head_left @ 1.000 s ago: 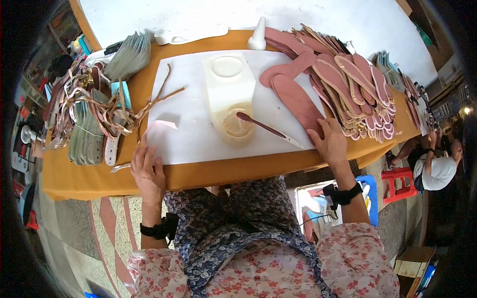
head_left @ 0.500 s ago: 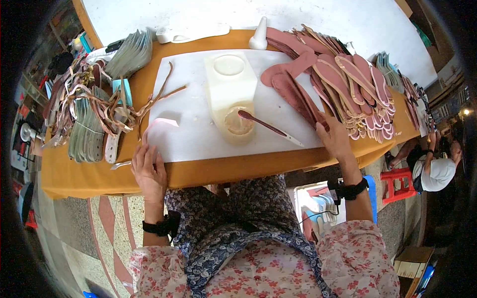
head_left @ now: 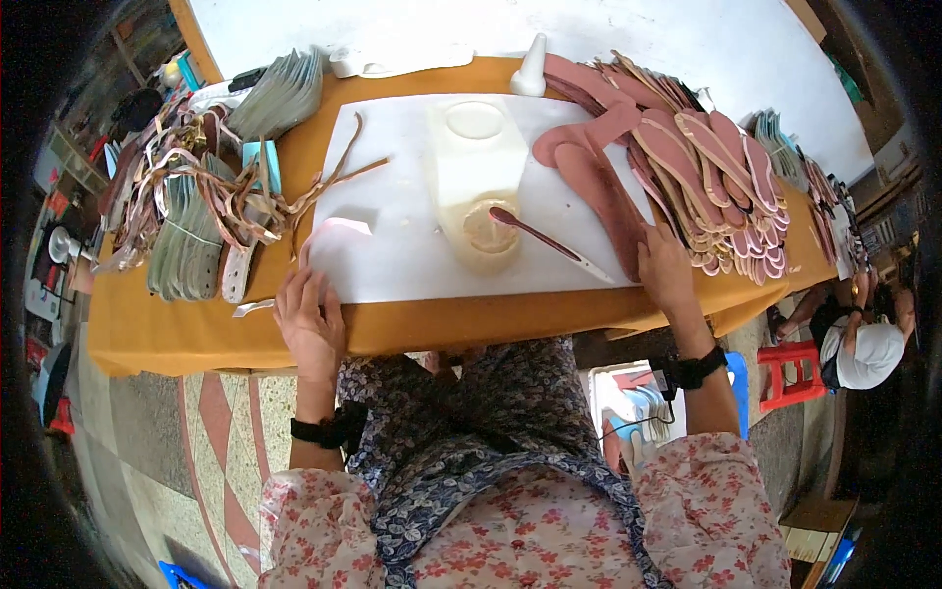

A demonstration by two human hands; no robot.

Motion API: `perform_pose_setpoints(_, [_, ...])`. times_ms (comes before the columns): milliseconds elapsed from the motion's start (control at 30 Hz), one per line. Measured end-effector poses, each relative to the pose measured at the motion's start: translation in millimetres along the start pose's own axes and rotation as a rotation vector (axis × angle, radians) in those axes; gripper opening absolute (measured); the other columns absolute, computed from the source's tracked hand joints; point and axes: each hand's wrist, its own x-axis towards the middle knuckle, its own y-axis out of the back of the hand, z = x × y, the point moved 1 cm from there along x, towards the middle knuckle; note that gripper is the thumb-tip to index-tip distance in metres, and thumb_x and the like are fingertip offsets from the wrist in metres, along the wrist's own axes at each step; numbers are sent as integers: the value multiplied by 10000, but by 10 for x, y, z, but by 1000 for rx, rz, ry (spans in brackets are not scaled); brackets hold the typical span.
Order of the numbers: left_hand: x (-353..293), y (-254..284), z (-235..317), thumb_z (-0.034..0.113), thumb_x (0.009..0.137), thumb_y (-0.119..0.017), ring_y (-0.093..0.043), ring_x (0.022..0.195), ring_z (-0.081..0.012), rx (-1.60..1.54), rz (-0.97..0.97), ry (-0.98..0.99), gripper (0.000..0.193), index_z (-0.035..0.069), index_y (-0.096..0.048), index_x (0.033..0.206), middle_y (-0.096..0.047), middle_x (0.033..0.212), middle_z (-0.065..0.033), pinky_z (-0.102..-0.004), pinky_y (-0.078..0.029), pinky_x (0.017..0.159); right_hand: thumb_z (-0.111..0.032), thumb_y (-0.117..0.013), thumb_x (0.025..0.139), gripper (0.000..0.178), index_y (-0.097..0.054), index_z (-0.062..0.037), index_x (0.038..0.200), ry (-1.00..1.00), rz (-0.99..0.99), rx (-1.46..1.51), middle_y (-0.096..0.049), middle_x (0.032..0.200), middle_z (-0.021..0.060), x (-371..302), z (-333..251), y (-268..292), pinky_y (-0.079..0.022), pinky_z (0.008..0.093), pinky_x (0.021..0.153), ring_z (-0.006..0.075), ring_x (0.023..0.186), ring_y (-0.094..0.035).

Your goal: The recorder is applying glue to the edges and surfaces of shoe soles using a brush.

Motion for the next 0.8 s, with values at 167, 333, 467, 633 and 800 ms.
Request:
perform_pose_setpoints(167, [-8, 7, 2, 109, 773, -589, -472, 1077, -311, 20, -14, 13, 231, 49, -588, 997, -556, 1066, -102, -446, -343, 901, -84, -508, 800, 229, -533, 21, 1002, -42, 12, 46, -540, 912, 220, -4, 88, -14, -428, 448, 697, 399, 829, -532])
perform_pose_setpoints(333, [-2, 8, 11, 109, 774, -590, -477, 1068, -312, 11, -24, 14, 230, 50, -586, 997, -558, 1060, -103, -447, -339, 902, -134, -501, 849, 198, -529, 17, 973, -194, 52, 246, -584, 789, 196, -10, 233, 62, -455, 379, 586, 337, 676, -579])
perform_pose_setpoints(467, [-2, 9, -19, 109, 767, -601, -476, 1090, -300, 6, -5, 23, 239, 62, -584, 1001, -557, 1068, -88, -460, -319, 935, -161, -512, 868, 203, -537, 15, 966, -261, 47, 716, -580, 702, 95, -67, 6, 262, -434, 281, 507, 173, 587, -567])
perform_pose_setpoints(633, [-18, -65, -82, 115, 760, -612, -466, 1121, -284, 18, 23, -8, 256, 81, -582, 1012, -558, 1072, -76, -476, -288, 976, -159, -514, 877, 201, -544, 9, 982, -236, 96, 871, -573, 692, 18, -102, -94, 287, -405, 217, 463, 77, 566, -526])
perform_pose_setpoints(800, [-9, -10, -60, 100, 758, -621, -465, 1121, -293, -5, 33, 8, 255, 89, -589, 1010, -558, 1071, -72, -478, -274, 989, -166, -517, 879, 206, -554, -1, 996, -310, 99, 1031, -600, 726, 32, -118, -76, 335, -414, 211, 469, 80, 588, -544])
